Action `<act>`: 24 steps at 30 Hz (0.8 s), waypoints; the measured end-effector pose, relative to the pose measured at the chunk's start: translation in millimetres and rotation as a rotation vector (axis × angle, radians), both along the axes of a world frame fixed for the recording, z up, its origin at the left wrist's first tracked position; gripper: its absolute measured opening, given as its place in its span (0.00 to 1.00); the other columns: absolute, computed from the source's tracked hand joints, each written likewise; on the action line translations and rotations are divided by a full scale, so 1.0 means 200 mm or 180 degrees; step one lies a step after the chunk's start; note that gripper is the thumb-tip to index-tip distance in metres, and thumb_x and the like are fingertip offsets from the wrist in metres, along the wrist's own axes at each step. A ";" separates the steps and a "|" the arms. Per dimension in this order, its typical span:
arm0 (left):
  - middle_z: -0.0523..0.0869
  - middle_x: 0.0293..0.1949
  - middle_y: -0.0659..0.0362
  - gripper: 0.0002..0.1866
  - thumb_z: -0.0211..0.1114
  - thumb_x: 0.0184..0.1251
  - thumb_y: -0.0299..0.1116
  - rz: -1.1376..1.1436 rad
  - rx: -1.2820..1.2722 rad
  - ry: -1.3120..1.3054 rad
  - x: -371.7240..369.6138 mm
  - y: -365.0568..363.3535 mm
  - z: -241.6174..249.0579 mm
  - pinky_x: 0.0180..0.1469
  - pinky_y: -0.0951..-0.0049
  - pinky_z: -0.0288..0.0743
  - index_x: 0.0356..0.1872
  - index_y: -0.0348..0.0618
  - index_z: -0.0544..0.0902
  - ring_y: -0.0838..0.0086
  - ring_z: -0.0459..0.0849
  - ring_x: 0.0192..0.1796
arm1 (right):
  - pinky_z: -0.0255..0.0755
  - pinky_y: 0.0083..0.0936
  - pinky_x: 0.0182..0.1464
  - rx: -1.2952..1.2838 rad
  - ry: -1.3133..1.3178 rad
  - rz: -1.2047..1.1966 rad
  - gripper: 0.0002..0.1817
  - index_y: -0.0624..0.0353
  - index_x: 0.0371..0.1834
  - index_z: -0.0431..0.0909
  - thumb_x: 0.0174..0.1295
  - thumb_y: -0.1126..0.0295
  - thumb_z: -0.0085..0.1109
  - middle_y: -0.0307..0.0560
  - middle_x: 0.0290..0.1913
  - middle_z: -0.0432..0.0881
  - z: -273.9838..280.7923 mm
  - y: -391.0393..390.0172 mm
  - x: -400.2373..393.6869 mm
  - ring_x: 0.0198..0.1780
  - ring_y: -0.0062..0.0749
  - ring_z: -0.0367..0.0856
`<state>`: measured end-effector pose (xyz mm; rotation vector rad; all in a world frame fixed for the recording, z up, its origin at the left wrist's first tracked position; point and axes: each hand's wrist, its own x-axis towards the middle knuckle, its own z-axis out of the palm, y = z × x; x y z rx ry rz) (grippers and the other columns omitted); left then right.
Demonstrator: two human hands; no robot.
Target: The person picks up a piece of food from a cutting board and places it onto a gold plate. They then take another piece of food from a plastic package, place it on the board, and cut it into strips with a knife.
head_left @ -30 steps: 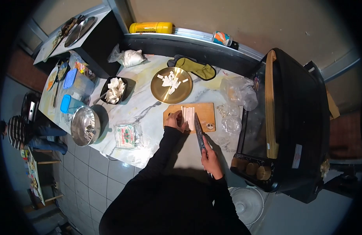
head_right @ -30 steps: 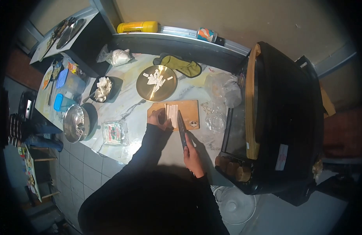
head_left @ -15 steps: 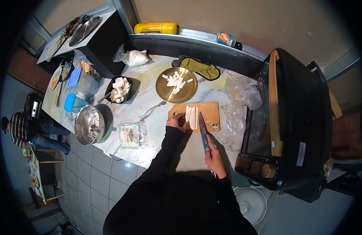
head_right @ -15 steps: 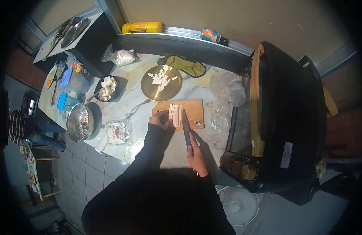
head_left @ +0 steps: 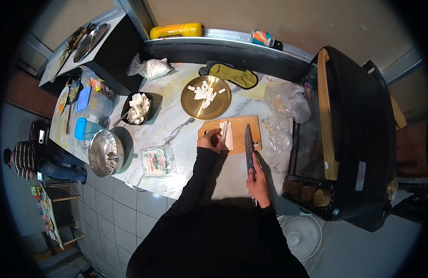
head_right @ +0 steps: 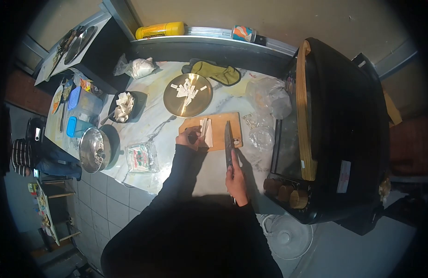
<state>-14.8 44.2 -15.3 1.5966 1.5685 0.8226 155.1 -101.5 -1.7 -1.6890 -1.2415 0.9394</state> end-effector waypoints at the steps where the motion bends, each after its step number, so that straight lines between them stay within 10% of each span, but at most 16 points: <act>1: 0.89 0.32 0.58 0.22 0.73 0.50 0.28 -0.0017 0.0109 -0.0058 -0.01 0.00 0.00 0.46 0.72 0.81 0.50 0.43 0.83 0.69 0.89 0.36 | 0.66 0.24 0.20 0.0047 0.0020 0.0000 0.34 0.44 0.77 0.55 0.68 0.80 0.44 0.38 0.19 0.67 0.00 0.00 0.00 0.17 0.20 0.67; 4: 0.88 0.33 0.56 0.20 0.69 0.54 0.24 -0.0020 0.0054 -0.0308 0.00 -0.03 0.05 0.45 0.72 0.81 0.51 0.39 0.83 0.68 0.88 0.36 | 0.66 0.24 0.20 0.0019 0.0124 -0.0016 0.33 0.45 0.77 0.55 0.69 0.80 0.43 0.38 0.19 0.67 0.04 0.00 0.00 0.17 0.19 0.66; 6: 0.88 0.33 0.54 0.17 0.66 0.59 0.22 0.0003 -0.0105 -0.0503 -0.01 -0.03 0.01 0.44 0.71 0.80 0.51 0.35 0.83 0.67 0.88 0.35 | 0.71 0.28 0.42 -0.0440 0.0244 0.0046 0.32 0.55 0.76 0.56 0.66 0.82 0.43 0.60 0.46 0.79 0.10 0.01 -0.01 0.32 0.35 0.73; 10: 0.88 0.31 0.53 0.16 0.71 0.55 0.32 -0.0076 0.0008 -0.0322 -0.02 -0.02 -0.04 0.42 0.70 0.81 0.46 0.43 0.86 0.64 0.88 0.34 | 0.70 0.27 0.39 -0.0177 0.0241 0.0065 0.32 0.54 0.76 0.56 0.66 0.82 0.44 0.55 0.37 0.77 0.04 0.00 -0.03 0.30 0.33 0.69; 12: 0.87 0.30 0.52 0.15 0.71 0.56 0.34 -0.0159 0.0162 -0.0017 0.00 -0.04 0.03 0.41 0.68 0.81 0.45 0.43 0.86 0.62 0.88 0.34 | 0.65 0.22 0.20 0.0151 0.0054 0.0134 0.32 0.46 0.77 0.56 0.69 0.80 0.43 0.35 0.20 0.65 0.02 0.00 -0.03 0.17 0.17 0.65; 24: 0.87 0.29 0.51 0.08 0.69 0.59 0.36 -0.0014 0.0214 0.0551 0.05 -0.04 0.12 0.39 0.63 0.80 0.36 0.45 0.86 0.57 0.87 0.33 | 0.69 0.33 0.33 -0.0313 -0.0073 -0.0031 0.33 0.46 0.75 0.60 0.65 0.80 0.48 0.59 0.25 0.72 0.09 -0.02 0.02 0.24 0.41 0.70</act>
